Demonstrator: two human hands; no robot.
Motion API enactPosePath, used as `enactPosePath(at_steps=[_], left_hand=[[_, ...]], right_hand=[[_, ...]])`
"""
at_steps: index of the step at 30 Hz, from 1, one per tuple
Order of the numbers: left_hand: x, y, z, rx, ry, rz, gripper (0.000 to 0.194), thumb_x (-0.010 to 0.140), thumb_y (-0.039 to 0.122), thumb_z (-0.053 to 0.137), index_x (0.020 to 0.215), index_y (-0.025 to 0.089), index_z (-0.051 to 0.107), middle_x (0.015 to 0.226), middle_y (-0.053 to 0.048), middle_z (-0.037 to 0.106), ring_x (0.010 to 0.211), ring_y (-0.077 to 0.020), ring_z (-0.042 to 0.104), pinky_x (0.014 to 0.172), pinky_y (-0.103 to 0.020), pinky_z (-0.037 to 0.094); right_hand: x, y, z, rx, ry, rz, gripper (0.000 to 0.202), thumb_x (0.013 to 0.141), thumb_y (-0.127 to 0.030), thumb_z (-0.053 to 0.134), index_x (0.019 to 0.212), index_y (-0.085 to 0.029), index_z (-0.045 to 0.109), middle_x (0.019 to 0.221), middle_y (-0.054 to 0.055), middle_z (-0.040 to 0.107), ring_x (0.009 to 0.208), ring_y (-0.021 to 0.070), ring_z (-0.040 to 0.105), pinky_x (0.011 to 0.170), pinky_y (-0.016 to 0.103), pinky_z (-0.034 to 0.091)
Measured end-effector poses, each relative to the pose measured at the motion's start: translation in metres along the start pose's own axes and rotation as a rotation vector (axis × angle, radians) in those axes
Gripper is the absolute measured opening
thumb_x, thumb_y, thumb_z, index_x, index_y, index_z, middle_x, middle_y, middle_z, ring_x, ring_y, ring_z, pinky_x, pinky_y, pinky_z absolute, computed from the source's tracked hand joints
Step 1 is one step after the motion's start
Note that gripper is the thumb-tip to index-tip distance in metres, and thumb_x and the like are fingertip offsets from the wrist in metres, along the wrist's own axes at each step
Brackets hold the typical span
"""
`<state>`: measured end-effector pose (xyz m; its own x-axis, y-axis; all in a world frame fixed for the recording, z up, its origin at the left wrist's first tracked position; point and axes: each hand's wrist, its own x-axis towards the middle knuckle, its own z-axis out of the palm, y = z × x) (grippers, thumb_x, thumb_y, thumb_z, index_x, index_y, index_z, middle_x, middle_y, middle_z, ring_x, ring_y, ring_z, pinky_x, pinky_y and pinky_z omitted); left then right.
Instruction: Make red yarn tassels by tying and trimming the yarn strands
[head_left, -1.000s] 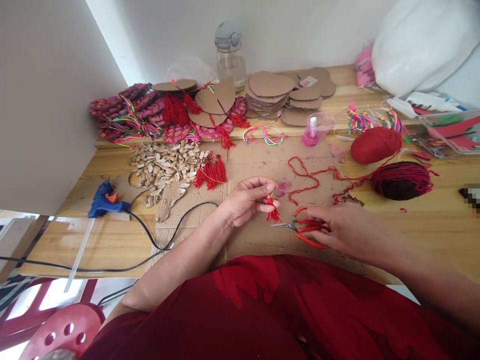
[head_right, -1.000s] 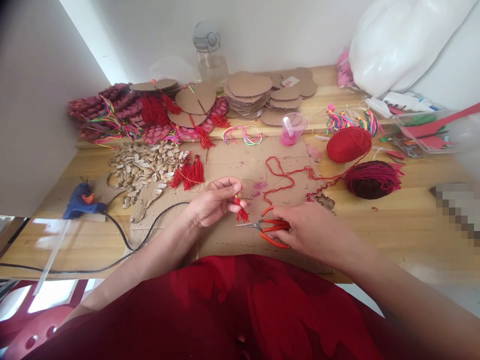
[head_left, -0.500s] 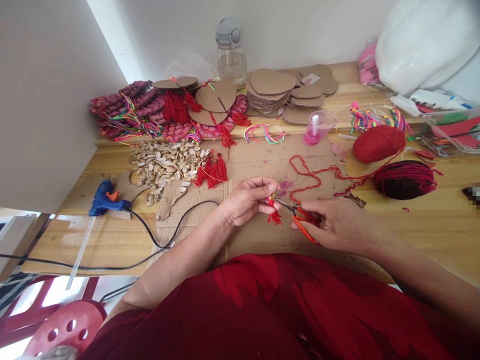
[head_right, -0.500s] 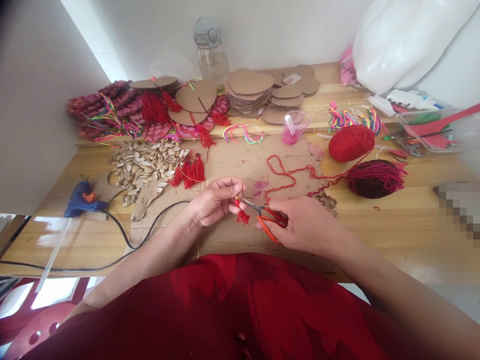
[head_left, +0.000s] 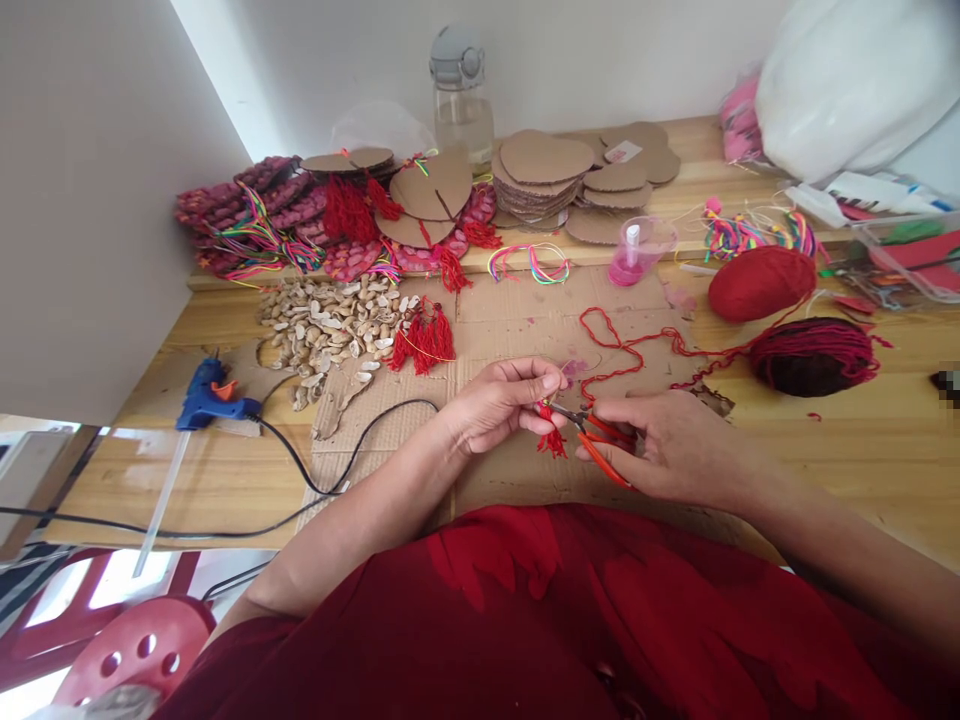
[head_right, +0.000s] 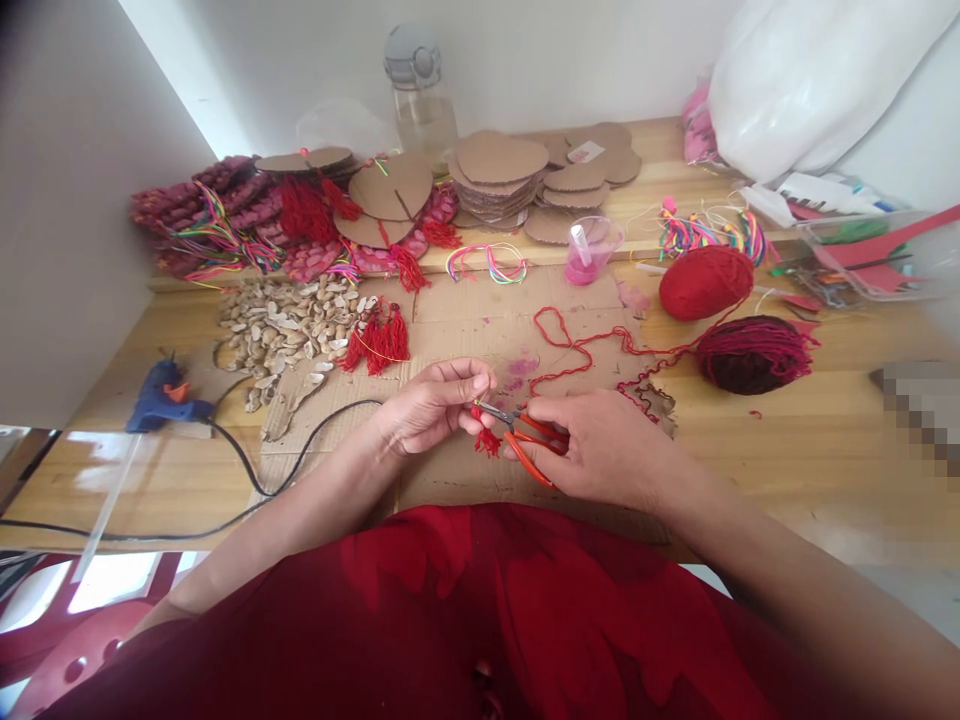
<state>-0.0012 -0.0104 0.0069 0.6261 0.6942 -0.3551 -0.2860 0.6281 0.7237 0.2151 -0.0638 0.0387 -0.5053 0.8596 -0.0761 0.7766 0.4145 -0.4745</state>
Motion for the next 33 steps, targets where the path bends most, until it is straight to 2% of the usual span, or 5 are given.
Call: enactPosePath(at_steps=[4, 15, 24, 29, 33], left_hand=[[0.000, 0.000, 0.001, 0.012, -0.016, -0.006, 0.025, 0.072, 0.027, 0.083, 0.080, 0.012, 0.066, 0.068, 0.000, 0.063, 0.054, -0.0105, 0.066, 0.045, -0.014, 0.053], [-0.001, 0.000, 0.002, 0.042, -0.033, 0.001, 0.027, 0.070, 0.029, 0.086, 0.080, 0.011, 0.067, 0.068, 0.002, 0.063, 0.053, -0.0096, 0.066, 0.046, -0.014, 0.054], [0.001, -0.001, 0.001, 0.071, -0.033, 0.022, 0.037, 0.066, 0.034, 0.089, 0.081, 0.009, 0.065, 0.066, 0.002, 0.062, 0.051, -0.0068, 0.062, 0.045, -0.014, 0.051], [0.001, -0.001, 0.001, 0.050, 0.013, 0.049, 0.038, 0.064, 0.034, 0.089, 0.079, 0.009, 0.064, 0.065, 0.002, 0.061, 0.051, -0.0071, 0.062, 0.045, -0.013, 0.050], [0.002, 0.001, 0.002, 0.038, 0.083, 0.104, 0.036, 0.066, 0.033, 0.088, 0.078, 0.010, 0.063, 0.062, 0.003, 0.058, 0.050, -0.0088, 0.063, 0.042, -0.014, 0.049]], right_hand=[[-0.001, 0.000, 0.000, 0.034, -0.008, 0.002, 0.040, 0.090, -0.049, 0.059, 0.066, -0.020, 0.045, 0.053, -0.003, 0.049, 0.048, 0.0105, 0.038, 0.051, 0.027, 0.024], [-0.001, 0.004, 0.011, 0.416, -0.206, 0.099, 0.037, 0.091, -0.045, 0.059, 0.066, -0.020, 0.050, 0.059, -0.003, 0.043, 0.056, 0.0117, 0.037, 0.050, 0.027, 0.025], [0.000, -0.001, 0.007, 0.624, -0.251, 0.152, 0.037, 0.089, -0.045, 0.061, 0.065, -0.018, 0.050, 0.062, -0.004, 0.040, 0.058, 0.0107, 0.035, 0.051, 0.024, 0.026], [-0.006, 0.001, 0.003, 0.611, -0.137, 0.108, 0.038, 0.089, -0.045, 0.061, 0.065, -0.019, 0.048, 0.060, -0.004, 0.041, 0.057, 0.0109, 0.036, 0.051, 0.025, 0.028], [-0.017, 0.019, -0.003, 0.249, -0.089, 0.097, 0.032, 0.089, -0.043, 0.063, 0.068, -0.020, 0.056, 0.056, -0.003, 0.048, 0.053, 0.0123, 0.042, 0.051, 0.026, 0.029]])
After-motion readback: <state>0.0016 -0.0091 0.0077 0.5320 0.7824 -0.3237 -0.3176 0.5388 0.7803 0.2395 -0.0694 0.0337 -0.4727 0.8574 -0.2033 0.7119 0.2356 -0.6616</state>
